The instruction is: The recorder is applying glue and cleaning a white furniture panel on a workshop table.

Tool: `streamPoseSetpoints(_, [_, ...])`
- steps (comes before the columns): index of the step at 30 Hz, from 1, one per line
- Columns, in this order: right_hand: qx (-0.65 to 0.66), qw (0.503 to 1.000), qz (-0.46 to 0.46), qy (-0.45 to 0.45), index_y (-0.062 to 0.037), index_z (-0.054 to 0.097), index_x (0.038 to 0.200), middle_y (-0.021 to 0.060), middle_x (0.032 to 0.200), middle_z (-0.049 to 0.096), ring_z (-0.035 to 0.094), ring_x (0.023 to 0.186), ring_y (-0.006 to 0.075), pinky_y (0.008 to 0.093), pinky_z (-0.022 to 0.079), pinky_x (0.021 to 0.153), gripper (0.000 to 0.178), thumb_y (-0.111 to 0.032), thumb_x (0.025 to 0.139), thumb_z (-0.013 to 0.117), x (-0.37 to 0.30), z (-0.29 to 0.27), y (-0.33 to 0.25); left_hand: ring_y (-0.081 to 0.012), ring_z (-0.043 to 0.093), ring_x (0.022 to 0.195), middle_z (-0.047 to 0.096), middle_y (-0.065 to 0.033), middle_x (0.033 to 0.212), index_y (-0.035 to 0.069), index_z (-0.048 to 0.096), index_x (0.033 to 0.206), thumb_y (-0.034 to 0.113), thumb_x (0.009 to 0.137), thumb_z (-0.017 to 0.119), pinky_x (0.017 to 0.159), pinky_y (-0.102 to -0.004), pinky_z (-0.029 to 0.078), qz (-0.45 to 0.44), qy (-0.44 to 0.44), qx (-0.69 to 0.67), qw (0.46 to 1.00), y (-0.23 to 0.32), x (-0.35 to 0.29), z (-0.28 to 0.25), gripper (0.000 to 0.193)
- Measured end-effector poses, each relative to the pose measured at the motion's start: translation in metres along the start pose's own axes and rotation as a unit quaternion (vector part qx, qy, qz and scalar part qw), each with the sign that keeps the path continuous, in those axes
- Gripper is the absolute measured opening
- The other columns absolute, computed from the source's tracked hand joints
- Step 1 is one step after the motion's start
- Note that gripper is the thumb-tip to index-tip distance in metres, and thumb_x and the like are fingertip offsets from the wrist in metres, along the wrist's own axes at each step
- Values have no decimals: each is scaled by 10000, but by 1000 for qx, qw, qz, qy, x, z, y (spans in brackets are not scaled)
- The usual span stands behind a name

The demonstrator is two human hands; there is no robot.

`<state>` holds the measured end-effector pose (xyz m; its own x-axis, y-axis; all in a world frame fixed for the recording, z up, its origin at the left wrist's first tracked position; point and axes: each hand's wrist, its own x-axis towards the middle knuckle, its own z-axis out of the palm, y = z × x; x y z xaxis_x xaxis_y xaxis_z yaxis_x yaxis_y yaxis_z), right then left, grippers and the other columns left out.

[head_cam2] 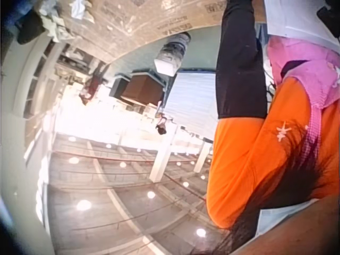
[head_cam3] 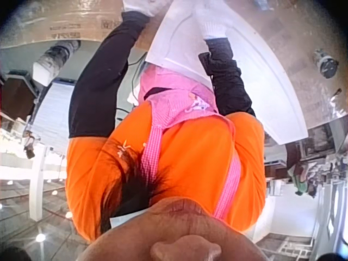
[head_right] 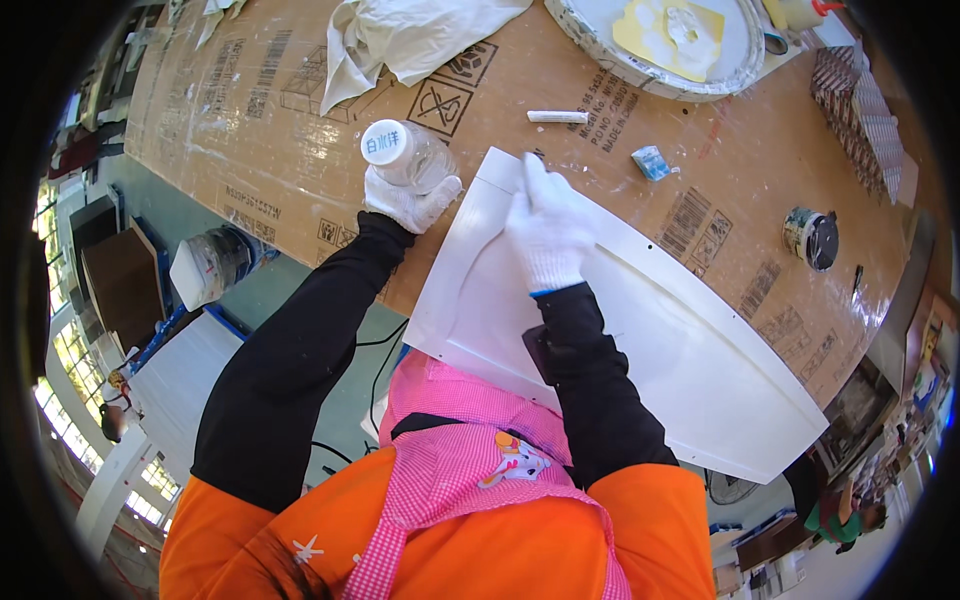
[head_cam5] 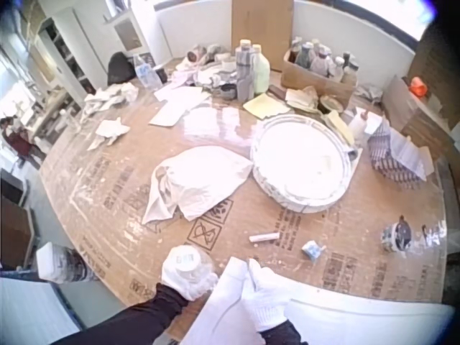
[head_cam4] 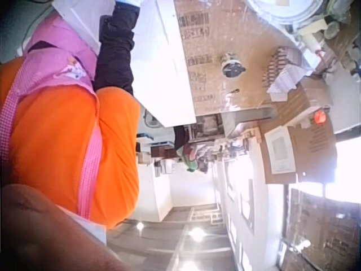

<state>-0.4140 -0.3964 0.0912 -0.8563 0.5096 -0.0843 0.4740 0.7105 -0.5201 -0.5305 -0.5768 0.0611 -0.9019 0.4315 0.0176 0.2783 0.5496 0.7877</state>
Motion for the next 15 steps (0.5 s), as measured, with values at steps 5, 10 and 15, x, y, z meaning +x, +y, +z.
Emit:
streamPoseSetpoints(5, [2, 998, -7, 70, -150, 696, 1204, 110, 859, 712, 702, 770, 333, 449, 549, 695, 290, -230, 929, 651, 17, 21, -25, -349, 626, 1049, 640, -139, 1056, 56, 656, 1118, 446, 632, 888, 905, -445, 535, 16, 4, -6, 1000, 0, 3, 9, 665])
streamPoseSetpoints(10, [73, 993, 63, 62, -109, 705, 1249, 186, 976, 747, 722, 872, 355, 429, 561, 777, 324, -171, 936, 643, -12, -16, 14, -349, 622, 1056, 637, -139, 1055, 55, 651, 1121, 440, 635, 888, 910, -448, 534, 10, 3, 27, 1000, -9, -2, 1, 663])
streamPoseSetpoints(15, [128, 959, 230, 109, -19, 704, 1257, 196, 1071, 753, 744, 947, 312, 378, 571, 858, 329, -113, 946, 650, -54, -46, 85, -352, 617, 1041, 638, -135, 1034, 60, 650, 1097, 447, 636, 887, 898, -452, 533, 15, -3, 0, 1000, -4, 2, 0, 646])
